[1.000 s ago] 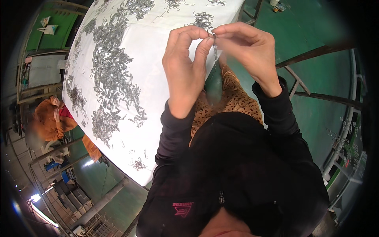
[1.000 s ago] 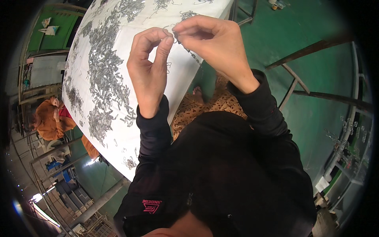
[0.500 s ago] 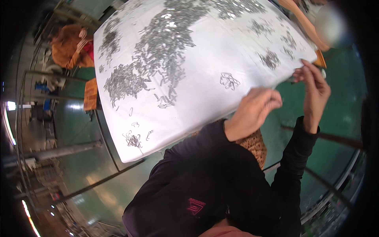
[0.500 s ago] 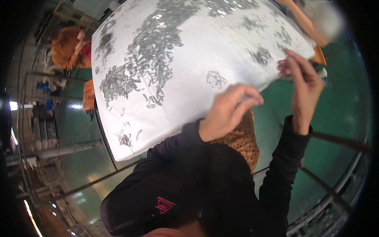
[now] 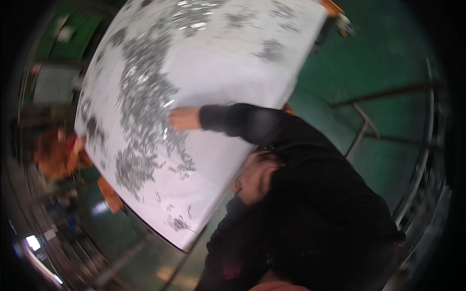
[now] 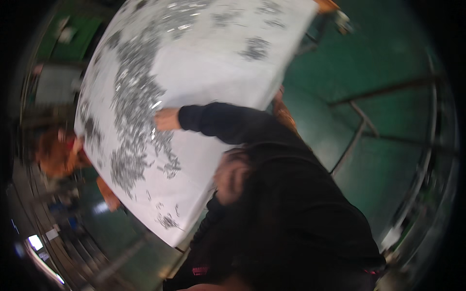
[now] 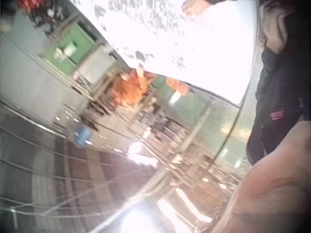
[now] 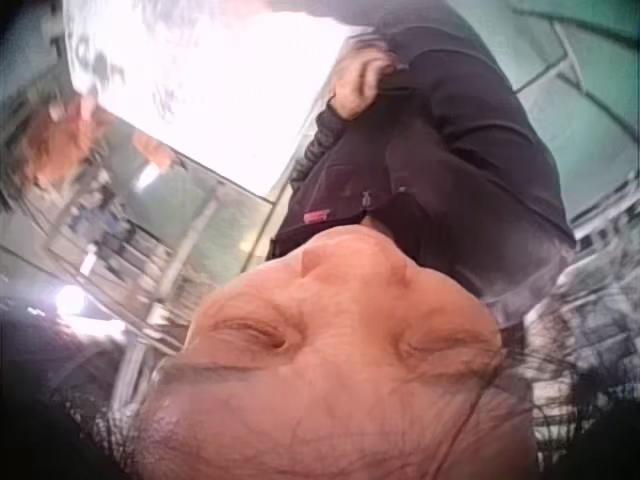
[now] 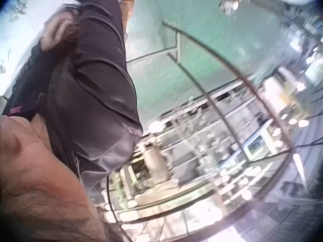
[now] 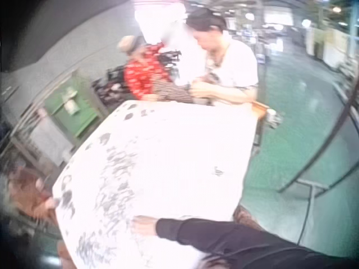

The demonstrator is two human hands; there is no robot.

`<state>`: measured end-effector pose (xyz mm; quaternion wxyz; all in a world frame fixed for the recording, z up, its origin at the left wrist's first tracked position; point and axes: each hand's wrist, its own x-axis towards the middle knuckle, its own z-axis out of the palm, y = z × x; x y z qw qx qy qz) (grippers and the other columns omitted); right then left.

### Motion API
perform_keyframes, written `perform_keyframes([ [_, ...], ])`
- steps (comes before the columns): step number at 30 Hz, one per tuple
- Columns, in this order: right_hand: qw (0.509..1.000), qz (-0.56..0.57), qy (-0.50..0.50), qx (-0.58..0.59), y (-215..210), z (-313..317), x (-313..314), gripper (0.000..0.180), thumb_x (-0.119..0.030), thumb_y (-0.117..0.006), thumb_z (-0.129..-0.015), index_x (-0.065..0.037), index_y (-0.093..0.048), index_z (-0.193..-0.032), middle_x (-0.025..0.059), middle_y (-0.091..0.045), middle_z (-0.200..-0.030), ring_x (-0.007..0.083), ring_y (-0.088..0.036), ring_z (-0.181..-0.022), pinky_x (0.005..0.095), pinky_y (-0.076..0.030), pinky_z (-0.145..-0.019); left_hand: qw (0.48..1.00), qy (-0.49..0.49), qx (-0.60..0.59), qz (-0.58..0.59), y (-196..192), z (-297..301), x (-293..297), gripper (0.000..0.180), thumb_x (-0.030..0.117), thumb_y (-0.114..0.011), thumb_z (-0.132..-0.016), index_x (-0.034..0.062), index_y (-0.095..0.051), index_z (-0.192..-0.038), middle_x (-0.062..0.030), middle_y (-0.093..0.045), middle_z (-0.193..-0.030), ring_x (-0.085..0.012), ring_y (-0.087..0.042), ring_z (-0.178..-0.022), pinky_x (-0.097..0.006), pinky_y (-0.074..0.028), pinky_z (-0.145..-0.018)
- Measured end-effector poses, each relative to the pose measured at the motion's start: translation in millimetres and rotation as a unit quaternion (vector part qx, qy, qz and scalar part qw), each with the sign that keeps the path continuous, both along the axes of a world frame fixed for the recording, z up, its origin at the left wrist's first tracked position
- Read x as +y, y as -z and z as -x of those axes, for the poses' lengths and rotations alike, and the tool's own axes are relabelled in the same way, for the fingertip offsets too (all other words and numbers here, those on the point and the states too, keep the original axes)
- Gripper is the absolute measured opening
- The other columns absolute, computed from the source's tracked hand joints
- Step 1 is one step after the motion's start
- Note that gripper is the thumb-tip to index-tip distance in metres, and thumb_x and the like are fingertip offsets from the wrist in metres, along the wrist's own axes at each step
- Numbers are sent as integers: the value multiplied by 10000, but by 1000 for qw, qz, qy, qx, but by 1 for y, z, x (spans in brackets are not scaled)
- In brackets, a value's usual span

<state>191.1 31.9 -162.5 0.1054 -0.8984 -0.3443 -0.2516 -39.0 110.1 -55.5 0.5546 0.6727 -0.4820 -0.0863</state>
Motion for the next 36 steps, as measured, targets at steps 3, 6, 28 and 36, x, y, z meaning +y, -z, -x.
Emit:
perform_keyframes([
  [3,996,-51,72,6,5,3,16,102,-120,-672,-675,-24,-656,-645,114,-623,-792,269,-622,-840,390,-557,-630,999,-40,26,9,0,-7,7,68,13,-616,-891,19,-557,-922,-171,-665,-897,-344,-646,-900,-418,-525,-798],
  [6,990,-21,130,59,-1,14,16,94,-143,-677,-634,-67,-639,-595,63,-616,-814,244,-562,-821,395,-496,-595,1000,-24,-13,-3,-2,-10,4,60,50,-587,-934,12,-542,-930,-158,-675,-908,-325,-648,-874,-393,-527,-776],
  [28,995,-49,86,26,-4,58,-33,35,-89,-687,-690,-57,-678,-699,107,-666,-779,277,-643,-851,366,-566,-598,998,20,-34,-41,-7,19,-1,42,21,-540,-946,18,-513,-914,-166,-669,-869,-336,-646,-894,-408,-514,-802],
  [36,974,-123,167,86,-38,62,-33,43,-61,-650,-722,-28,-664,-745,122,-662,-775,296,-622,-801,382,-555,-611,999,31,-37,-9,-2,18,8,32,19,-548,-938,24,-525,-918,-164,-669,-885,-340,-644,-904,-409,-515,-800],
])
